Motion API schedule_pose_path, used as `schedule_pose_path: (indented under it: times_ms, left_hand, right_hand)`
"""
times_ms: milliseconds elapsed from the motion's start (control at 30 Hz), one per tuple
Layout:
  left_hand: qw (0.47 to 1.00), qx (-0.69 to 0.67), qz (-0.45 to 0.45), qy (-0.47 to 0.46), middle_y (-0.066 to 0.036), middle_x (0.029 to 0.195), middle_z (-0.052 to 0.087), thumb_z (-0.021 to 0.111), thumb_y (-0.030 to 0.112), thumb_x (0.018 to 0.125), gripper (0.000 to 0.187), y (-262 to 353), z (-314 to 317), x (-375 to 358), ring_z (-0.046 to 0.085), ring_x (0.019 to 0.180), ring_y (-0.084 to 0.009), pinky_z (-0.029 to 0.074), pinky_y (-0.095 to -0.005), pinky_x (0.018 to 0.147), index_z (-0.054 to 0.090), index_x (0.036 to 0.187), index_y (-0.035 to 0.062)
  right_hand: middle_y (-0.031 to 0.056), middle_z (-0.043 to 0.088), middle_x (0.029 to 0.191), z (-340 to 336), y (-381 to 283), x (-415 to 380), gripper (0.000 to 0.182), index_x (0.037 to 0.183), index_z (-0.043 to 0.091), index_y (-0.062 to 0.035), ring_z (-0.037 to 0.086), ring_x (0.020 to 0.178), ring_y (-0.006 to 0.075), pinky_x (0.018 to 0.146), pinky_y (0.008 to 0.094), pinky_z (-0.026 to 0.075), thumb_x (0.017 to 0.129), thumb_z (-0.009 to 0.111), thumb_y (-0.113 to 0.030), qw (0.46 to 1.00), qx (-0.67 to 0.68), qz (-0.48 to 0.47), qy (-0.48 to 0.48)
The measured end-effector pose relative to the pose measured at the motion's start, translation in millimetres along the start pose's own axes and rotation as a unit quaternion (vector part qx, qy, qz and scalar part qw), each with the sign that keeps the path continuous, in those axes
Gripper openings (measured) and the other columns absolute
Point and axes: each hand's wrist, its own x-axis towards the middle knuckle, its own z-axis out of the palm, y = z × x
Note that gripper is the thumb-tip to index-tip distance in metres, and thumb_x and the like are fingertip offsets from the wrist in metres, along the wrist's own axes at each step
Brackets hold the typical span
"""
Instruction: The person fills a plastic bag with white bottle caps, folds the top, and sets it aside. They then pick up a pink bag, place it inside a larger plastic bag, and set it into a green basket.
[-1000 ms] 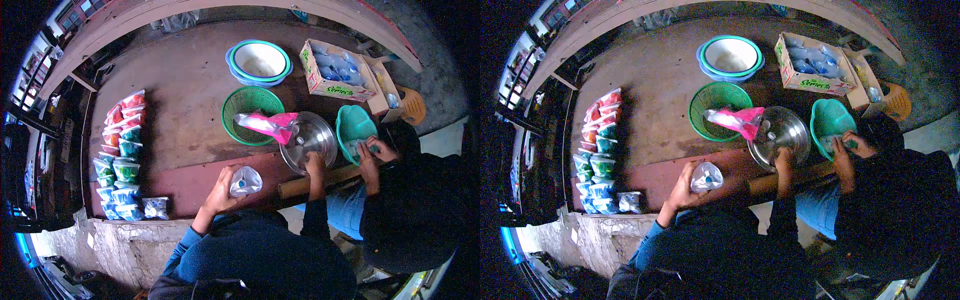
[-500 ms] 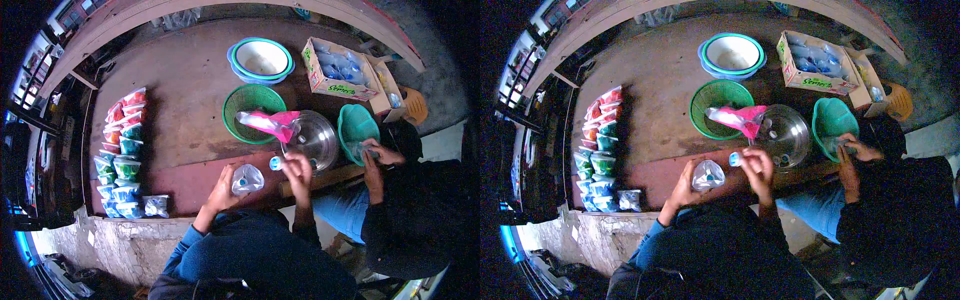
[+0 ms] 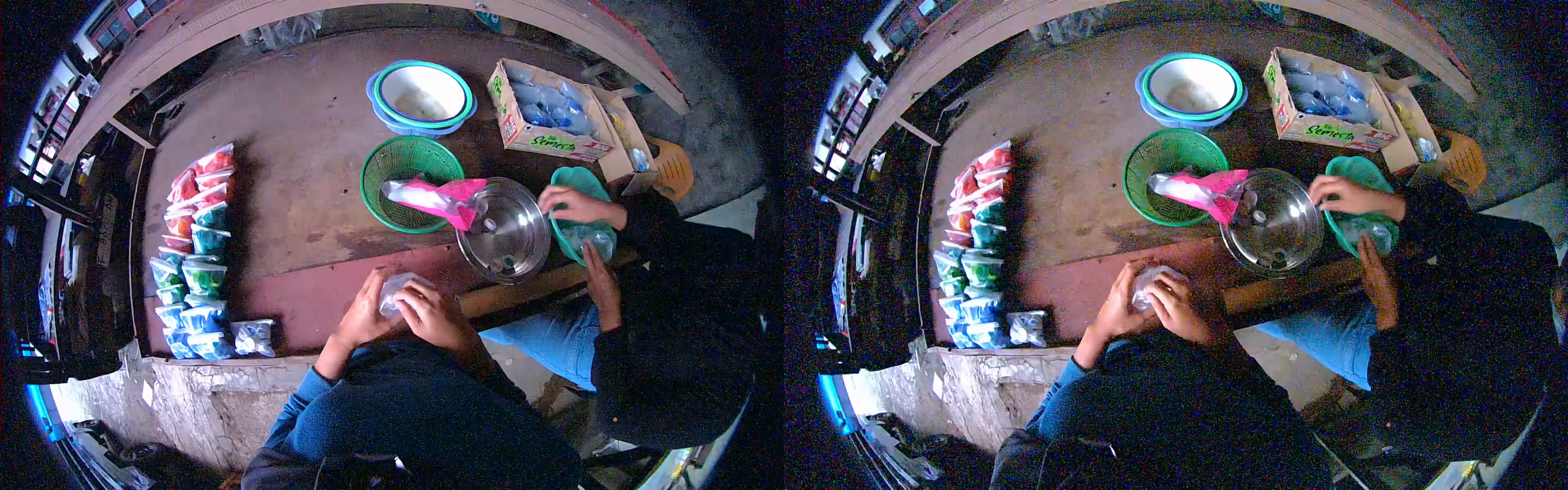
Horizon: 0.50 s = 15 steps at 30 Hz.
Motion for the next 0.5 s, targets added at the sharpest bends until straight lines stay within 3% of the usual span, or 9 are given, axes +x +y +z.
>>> schedule_pose_path:
  times_ms: [67, 200, 300, 367, 433, 500]
  left_hand:
    - [0.999, 0.034, 0.029, 0.009, -0.019, 0.105, 0.042, 0.064, 0.009, 0.058, 0.061, -5.0, 1.2, -2.7, 0.042, 0.1, -0.0347, 0.036, -0.0365, 0.084, 0.035, 0.111, -0.0014]
    - [0.999, 0.028, 0.025, -0.009, -0.019, 0.104, 0.042, 0.065, 0.01, 0.058, 0.062, 1.8, -5.4, 0.9, 0.042, 0.099, -0.0357, 0.037, -0.0374, 0.083, 0.034, 0.11, -0.0022]
    - [1.0, 0.021, 0.013, -0.005, -0.019, 0.105, 0.041, 0.065, 0.01, 0.058, 0.064, -1.8, -6.2, -0.9, 0.042, 0.1, -0.0353, 0.036, -0.0372, 0.084, 0.033, 0.112, -0.002]
    - [1.0, 0.021, 0.018, -0.001, -0.019, 0.106, 0.041, 0.065, 0.011, 0.058, 0.065, -6.1, -5.2, -1.8, 0.041, 0.1, -0.0352, 0.036, -0.0371, 0.084, 0.032, 0.113, -0.002]
    - [1.0, 0.025, 0.016, -0.001, -0.019, 0.107, 0.04, 0.065, 0.011, 0.058, 0.066, -6.9, -5.5, -2.6, 0.041, 0.101, -0.0351, 0.036, -0.037, 0.085, 0.031, 0.114, -0.0018]
    - [0.999, 0.035, 0.006, -0.004, -0.02, 0.107, 0.04, 0.065, 0.01, 0.058, 0.067, -4.5, -7.1, -2.9, 0.04, 0.101, -0.035, 0.036, -0.0368, 0.085, 0.031, 0.114, -0.0015]
  right_hand:
    - [0.0134, 0.053, 0.08, 0.3, -2.4, 0.7, 0.01, 0.08, 0.054, -0.0015, 0.054, 0.074, 0.0289, 0.065, 0.0336, 0.044, 0.071, 0.055, -0.005, 0.999, -0.02, -0.031, 0.022]
    - [0.011, 0.054, 0.074, -16.7, -9.1, 4.2, 0.01, 0.077, 0.055, -0.0022, 0.056, 0.069, 0.023, 0.06, 0.0292, 0.043, 0.067, 0.059, -0.002, 0.993, 0.068, 0.077, 0.064]
    - [0.0091, 0.055, 0.071, -34.3, 10.4, 3.0, 0.01, 0.078, 0.055, -0.0024, 0.054, 0.061, 0.0177, 0.056, 0.0277, 0.042, 0.069, 0.058, -0.006, 0.967, 0.08, 0.137, 0.2]
    - [0.0112, 0.054, 0.072, -52.2, 40.2, -9.9, 0.011, 0.081, 0.054, -0.0036, 0.053, 0.06, 0.0219, 0.056, 0.0272, 0.042, 0.073, 0.056, -0.009, 0.951, -0.018, 0.258, 0.169]
    - [0.0099, 0.057, 0.07, -61.2, 88.3, -32.1, 0.011, 0.079, 0.056, -0.0035, 0.054, 0.059, 0.0204, 0.058, 0.0295, 0.043, 0.07, 0.057, -0.011, 0.93, -0.128, 0.308, 0.152]
    - [0.0122, 0.057, 0.074, -61.8, 141.6, -59.2, 0.013, 0.078, 0.057, -0.0033, 0.055, 0.066, 0.0263, 0.062, 0.035, 0.043, 0.067, 0.058, -0.009, 0.912, -0.289, 0.269, 0.109]
